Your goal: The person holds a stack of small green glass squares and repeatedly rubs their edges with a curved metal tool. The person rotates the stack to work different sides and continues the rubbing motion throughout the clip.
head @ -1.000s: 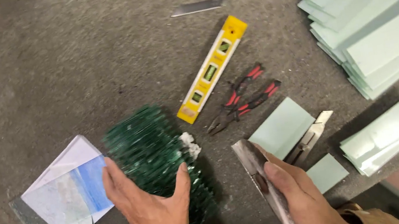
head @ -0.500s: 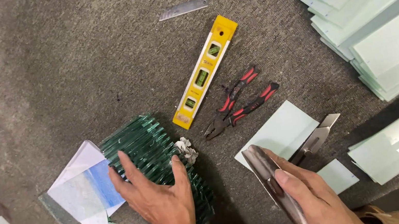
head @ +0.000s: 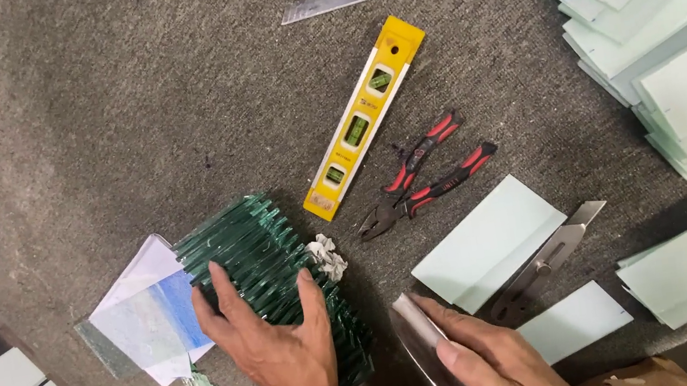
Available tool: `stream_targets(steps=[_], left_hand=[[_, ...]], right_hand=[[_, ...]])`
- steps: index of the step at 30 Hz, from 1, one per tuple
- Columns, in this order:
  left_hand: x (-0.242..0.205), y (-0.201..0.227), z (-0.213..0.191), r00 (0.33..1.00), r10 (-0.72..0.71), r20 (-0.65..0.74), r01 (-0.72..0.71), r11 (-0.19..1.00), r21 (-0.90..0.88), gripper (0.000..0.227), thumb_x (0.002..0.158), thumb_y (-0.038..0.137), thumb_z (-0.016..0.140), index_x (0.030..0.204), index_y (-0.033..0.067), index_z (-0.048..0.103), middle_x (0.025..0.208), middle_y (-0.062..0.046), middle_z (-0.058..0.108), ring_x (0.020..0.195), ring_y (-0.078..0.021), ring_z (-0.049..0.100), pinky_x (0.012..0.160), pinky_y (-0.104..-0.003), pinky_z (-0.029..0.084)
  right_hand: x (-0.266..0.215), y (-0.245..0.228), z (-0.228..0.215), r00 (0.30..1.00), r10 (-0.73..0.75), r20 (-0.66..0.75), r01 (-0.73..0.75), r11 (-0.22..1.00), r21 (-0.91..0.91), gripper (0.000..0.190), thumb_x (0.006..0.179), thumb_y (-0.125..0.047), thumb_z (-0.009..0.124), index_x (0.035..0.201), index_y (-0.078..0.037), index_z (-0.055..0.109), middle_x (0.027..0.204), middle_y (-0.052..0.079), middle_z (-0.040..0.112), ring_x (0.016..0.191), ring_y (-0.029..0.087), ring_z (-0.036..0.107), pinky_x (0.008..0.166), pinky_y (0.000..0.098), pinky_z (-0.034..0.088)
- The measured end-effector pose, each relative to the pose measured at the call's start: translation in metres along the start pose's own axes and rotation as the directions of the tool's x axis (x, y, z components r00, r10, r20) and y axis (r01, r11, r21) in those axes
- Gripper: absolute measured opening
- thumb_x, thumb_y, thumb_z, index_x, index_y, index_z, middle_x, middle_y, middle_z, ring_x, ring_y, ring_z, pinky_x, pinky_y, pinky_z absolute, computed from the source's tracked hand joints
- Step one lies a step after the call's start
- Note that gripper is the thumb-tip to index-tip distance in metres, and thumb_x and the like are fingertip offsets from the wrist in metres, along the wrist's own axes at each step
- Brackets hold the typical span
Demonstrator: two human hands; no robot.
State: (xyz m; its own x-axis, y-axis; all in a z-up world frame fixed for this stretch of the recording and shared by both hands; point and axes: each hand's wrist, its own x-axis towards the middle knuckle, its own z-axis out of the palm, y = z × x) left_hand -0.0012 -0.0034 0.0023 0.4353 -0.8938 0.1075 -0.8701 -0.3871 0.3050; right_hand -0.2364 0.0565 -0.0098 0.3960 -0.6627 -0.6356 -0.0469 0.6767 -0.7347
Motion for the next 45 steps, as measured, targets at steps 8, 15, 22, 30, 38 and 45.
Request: stream_targets(steps=[8, 15, 22, 30, 38, 45], left_hand=[[0.000, -0.002, -0.009, 0.993, 0.008, 0.118, 0.004, 0.994, -0.110, 0.098, 0.087, 0.024, 0.077, 0.175, 0.0098, 0.037, 0.180, -0.039, 0.020, 0.169, -0.0559, 0.025, 0.128, -0.077, 0.032], [-0.004, -0.003, -0.003, 0.999, 0.029, 0.030, -0.028, 0.998, -0.055, 0.093, 0.089, 0.026, 0.084, 0.171, 0.0094, 0.045, 0.177, -0.038, 0.030, 0.167, -0.0546, 0.033, 0.127, -0.072, 0.039], [0.000, -0.001, -0.006, 0.999, 0.048, -0.014, -0.049, 0.998, -0.046, 0.052, 0.118, 0.022, 0.059, 0.165, 0.0015, 0.052, 0.170, -0.040, 0.041, 0.162, -0.0548, 0.040, 0.130, -0.066, 0.036], [0.008, -0.025, -0.024, 0.991, -0.014, 0.130, 0.032, 0.989, -0.141, 0.079, 0.100, 0.029, 0.074, 0.170, 0.0076, 0.044, 0.173, -0.032, 0.041, 0.153, -0.0423, 0.049, 0.101, -0.047, 0.054], [0.009, -0.034, -0.014, 0.989, -0.012, 0.148, 0.060, 0.943, -0.327, 0.109, 0.090, 0.017, 0.081, 0.178, 0.0016, 0.018, 0.184, -0.029, 0.026, 0.174, -0.0379, 0.025, 0.141, -0.048, 0.022], [0.009, -0.042, -0.014, 0.990, 0.029, 0.141, 0.008, 0.967, -0.256, 0.108, 0.090, 0.030, 0.083, 0.177, 0.0026, 0.024, 0.182, -0.027, 0.034, 0.170, -0.0425, 0.032, 0.139, -0.055, 0.025]], right_hand=[[0.005, 0.005, 0.010, 0.995, -0.079, 0.064, 0.082, 0.996, -0.043, 0.067, 0.105, -0.037, 0.058, 0.167, -0.012, 0.055, 0.175, 0.008, 0.060, 0.164, 0.019, 0.052, 0.132, 0.0359, 0.030], [0.008, -0.004, 0.008, 0.999, 0.001, 0.051, 0.009, 0.978, -0.208, 0.073, 0.099, -0.049, 0.062, 0.168, -0.029, 0.057, 0.146, 0.000, 0.081, 0.133, 0.016, 0.080, 0.109, 0.0294, 0.054], [0.013, -0.007, 0.010, 0.978, 0.203, 0.040, -0.182, 0.934, -0.309, 0.084, 0.088, -0.054, 0.068, 0.170, -0.050, 0.053, 0.133, -0.010, 0.081, 0.122, 0.013, 0.083, 0.103, 0.0265, 0.058], [0.036, -0.005, 0.031, 0.996, 0.045, 0.072, -0.017, 0.935, -0.355, 0.098, 0.084, -0.054, 0.079, 0.174, -0.041, 0.044, 0.123, -0.001, 0.070, 0.117, 0.025, 0.079, 0.104, 0.0364, 0.059], [0.060, -0.020, 0.059, 0.997, -0.082, -0.001, 0.077, 0.945, -0.319, 0.098, 0.091, -0.059, 0.071, 0.178, -0.030, 0.036, 0.128, 0.011, 0.071, 0.113, 0.035, 0.079, 0.103, 0.0376, 0.060], [0.066, -0.034, 0.072, 0.980, -0.157, -0.119, 0.106, 0.930, -0.351, 0.088, 0.093, -0.061, 0.062, 0.174, -0.030, 0.046, 0.123, 0.001, 0.080, 0.097, 0.022, 0.085, 0.088, 0.0297, 0.062]])
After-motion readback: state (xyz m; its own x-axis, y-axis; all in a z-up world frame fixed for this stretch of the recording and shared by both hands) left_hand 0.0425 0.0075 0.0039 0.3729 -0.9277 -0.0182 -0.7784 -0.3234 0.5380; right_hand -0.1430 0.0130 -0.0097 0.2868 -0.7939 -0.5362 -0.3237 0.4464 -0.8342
